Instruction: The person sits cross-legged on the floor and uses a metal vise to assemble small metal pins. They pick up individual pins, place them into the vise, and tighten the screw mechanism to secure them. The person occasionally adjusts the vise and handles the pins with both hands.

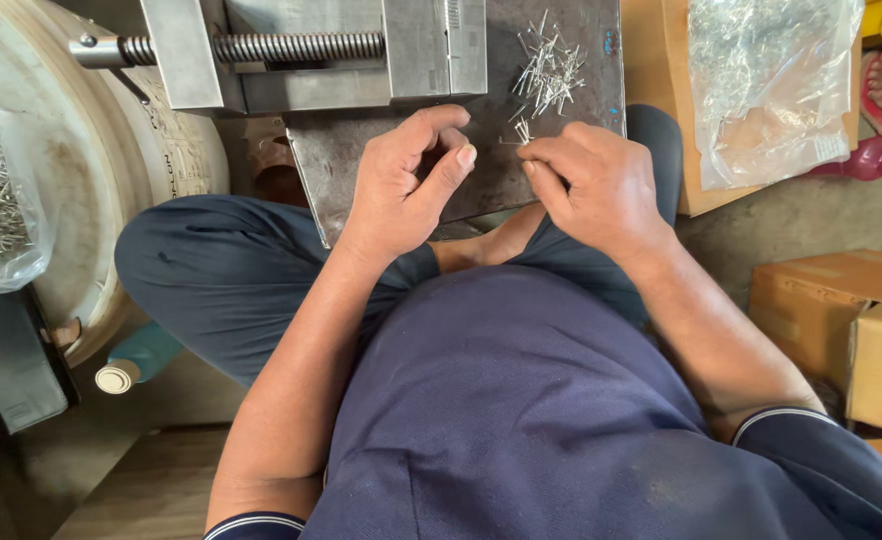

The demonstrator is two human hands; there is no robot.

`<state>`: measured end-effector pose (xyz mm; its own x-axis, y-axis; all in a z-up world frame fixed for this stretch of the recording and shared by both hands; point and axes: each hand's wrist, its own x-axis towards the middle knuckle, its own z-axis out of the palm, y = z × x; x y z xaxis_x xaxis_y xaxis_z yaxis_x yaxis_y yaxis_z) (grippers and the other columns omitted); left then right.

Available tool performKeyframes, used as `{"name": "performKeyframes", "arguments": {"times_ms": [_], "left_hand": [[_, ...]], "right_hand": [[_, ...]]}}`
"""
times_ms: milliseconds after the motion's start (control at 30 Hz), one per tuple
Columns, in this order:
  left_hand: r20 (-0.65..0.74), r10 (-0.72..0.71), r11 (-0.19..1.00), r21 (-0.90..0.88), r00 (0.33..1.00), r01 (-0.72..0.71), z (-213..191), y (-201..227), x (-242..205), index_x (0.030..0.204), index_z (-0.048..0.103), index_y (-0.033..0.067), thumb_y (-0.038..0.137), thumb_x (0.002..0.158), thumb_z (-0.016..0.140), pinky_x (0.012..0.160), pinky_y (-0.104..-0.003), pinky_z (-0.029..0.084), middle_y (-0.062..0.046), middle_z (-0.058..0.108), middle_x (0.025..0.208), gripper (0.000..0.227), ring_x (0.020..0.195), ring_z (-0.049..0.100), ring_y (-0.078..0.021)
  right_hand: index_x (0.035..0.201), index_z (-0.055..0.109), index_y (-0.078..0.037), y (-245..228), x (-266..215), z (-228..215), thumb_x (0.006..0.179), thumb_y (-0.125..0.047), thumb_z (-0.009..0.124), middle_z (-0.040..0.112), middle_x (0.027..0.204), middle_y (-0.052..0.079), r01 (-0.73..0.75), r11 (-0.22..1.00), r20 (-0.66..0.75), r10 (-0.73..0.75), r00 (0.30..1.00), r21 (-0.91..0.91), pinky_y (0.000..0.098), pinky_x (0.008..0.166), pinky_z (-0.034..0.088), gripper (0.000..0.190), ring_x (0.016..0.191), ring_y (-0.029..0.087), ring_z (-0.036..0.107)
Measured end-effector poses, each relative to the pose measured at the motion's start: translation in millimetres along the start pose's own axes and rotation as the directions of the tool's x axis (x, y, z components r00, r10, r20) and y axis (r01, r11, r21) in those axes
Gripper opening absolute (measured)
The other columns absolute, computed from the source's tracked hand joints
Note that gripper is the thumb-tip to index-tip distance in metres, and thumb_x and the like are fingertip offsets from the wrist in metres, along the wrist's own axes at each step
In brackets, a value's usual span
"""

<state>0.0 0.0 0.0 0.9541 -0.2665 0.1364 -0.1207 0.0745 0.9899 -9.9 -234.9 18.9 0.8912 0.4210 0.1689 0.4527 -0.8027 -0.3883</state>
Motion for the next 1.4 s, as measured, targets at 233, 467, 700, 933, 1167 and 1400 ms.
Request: {"name": "performKeyframes", "arguments": {"times_ms": [233, 467, 700, 933, 1167, 1400], "left_hand": [[-0.008, 0.029, 1.000, -0.003, 1.000, -0.029, 0, -23, -9, 0.129, 0.060, -0.0020, 0.007, 0.108, 0.064, 0.077, -0.024, 0.051, -0.002, 0.067, 0.091, 0.023, 0.082, 0.060, -0.0075], [-0.041, -0.033, 0.992, -0.127, 0.999, 0.027, -2, -38, -13, 0.131, 0.060, -0.0014, 0.007, 0.110, 0.063, 0.078, -0.024, 0.051, -0.002, 0.067, 0.092, 0.022, 0.085, 0.061, -0.0078], [-0.033, -0.025, 0.996, -0.091, 0.999, 0.022, -1, -37, -13, 0.129, 0.061, -0.0014, 0.006, 0.109, 0.064, 0.076, -0.023, 0.050, -0.002, 0.066, 0.091, 0.022, 0.083, 0.059, -0.0066], [-0.037, -0.010, 0.996, -0.084, 0.999, 0.007, -1, -35, -12, 0.129, 0.061, -0.0010, 0.005, 0.108, 0.063, 0.076, -0.023, 0.050, -0.001, 0.068, 0.091, 0.022, 0.083, 0.059, -0.0055], [-0.043, -0.020, 0.995, -0.097, 0.999, 0.016, -2, -34, -12, 0.129, 0.062, -0.0008, 0.006, 0.108, 0.063, 0.075, -0.023, 0.050, -0.001, 0.067, 0.091, 0.022, 0.083, 0.060, -0.0059], [-0.040, -0.005, 0.993, -0.114, 0.999, 0.000, -3, -33, -12, 0.128, 0.061, -0.0013, 0.006, 0.109, 0.062, 0.078, -0.023, 0.051, -0.001, 0.067, 0.091, 0.021, 0.084, 0.061, -0.0068]], "right_hand": [[0.099, 0.076, -0.012, -7, 4, 3, 0.095, -0.015, 0.077, 0.061, 0.079, 0.006, 0.102, 0.991, 0.023, -0.105, 0.994, 0.081, 0.0378, 0.062, 0.049, 0.006, 0.072, 0.025, 0.063], [0.101, 0.075, -0.010, -6, 4, 4, 0.095, -0.014, 0.078, 0.061, 0.078, 0.005, -0.012, 0.983, 0.053, 0.002, 0.999, 0.184, 0.0367, 0.060, 0.048, 0.008, 0.068, 0.023, 0.063], [0.097, 0.074, -0.012, -12, 4, 8, 0.093, -0.016, 0.080, 0.062, 0.080, 0.003, 0.113, 0.989, -0.001, -0.114, 0.994, 0.093, 0.0374, 0.061, 0.049, 0.008, 0.073, 0.024, 0.064], [0.097, 0.076, -0.013, -16, 8, 9, 0.093, -0.016, 0.079, 0.062, 0.081, 0.004, 0.126, 0.991, 0.017, -0.127, 0.992, 0.053, 0.0373, 0.059, 0.049, 0.006, 0.071, 0.024, 0.064], [0.103, 0.075, -0.008, -13, 10, 8, 0.093, -0.012, 0.078, 0.061, 0.078, 0.005, -0.024, 0.969, 0.068, 0.008, 0.998, 0.245, 0.0321, 0.057, 0.046, 0.011, 0.063, 0.018, 0.060], [0.110, 0.073, -0.005, 3, 9, 4, 0.099, -0.006, 0.074, 0.061, 0.086, 0.006, -0.127, 0.944, -0.031, 0.143, 0.989, 0.305, 0.0282, 0.061, 0.046, 0.012, 0.064, 0.014, 0.057]]}}
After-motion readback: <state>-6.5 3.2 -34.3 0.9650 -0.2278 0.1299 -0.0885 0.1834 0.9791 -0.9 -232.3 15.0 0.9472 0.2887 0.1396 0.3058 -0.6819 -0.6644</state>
